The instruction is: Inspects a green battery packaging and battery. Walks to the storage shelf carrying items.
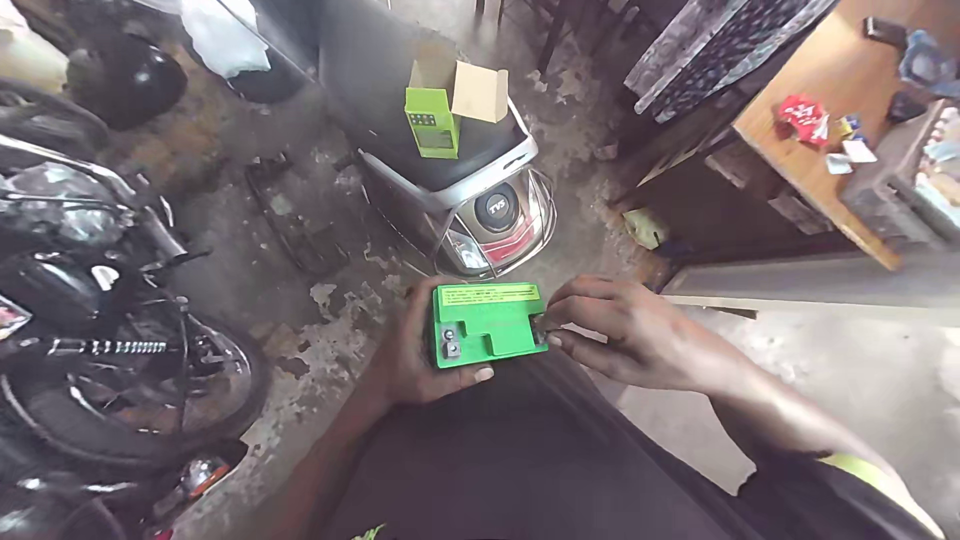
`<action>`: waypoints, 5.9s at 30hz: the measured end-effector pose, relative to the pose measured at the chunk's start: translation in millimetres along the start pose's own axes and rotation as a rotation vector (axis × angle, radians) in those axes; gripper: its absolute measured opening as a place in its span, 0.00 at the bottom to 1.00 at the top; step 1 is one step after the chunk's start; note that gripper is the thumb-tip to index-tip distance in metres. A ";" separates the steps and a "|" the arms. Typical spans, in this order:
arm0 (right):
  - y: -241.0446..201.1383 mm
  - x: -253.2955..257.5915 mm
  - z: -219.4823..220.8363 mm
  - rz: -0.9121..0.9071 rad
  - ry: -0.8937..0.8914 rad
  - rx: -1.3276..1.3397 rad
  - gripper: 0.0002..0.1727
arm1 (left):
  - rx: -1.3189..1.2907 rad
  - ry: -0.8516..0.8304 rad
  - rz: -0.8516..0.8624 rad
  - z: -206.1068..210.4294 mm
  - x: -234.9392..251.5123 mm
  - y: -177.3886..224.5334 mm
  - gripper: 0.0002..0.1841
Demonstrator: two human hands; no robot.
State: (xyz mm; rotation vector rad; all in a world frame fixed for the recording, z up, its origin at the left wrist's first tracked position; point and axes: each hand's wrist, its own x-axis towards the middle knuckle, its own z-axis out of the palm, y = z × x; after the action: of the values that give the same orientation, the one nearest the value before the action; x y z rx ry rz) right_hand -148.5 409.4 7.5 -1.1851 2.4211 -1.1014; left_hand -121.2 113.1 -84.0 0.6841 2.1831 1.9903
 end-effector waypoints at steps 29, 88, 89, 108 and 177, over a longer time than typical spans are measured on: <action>25.1 -11.5 27.9 -0.032 0.374 0.139 0.07 | -0.125 0.131 -0.125 12.8 8.5 -4.9 0.47; -30.6 102.6 81.5 0.464 0.372 -0.387 0.15 | -0.107 0.261 -0.198 -72.3 -5.9 -10.0 0.48; -32.9 111.4 83.0 0.472 0.384 -0.360 0.15 | -0.105 0.260 -0.192 -82.5 -5.4 -9.4 0.48; -68.0 197.5 129.6 0.703 0.327 -0.542 0.17 | 0.087 0.091 -0.272 -180.6 -3.5 -28.7 0.49; -106.8 164.8 164.3 0.836 0.631 -0.461 0.09 | 0.036 -0.079 -0.041 -179.8 -11.1 -42.0 0.53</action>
State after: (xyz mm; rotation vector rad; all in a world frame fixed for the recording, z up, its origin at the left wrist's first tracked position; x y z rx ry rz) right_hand -112.0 156.6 -11.0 0.2461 3.2366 -0.7042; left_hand -189.1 -57.9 -102.7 0.7042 2.1743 1.8751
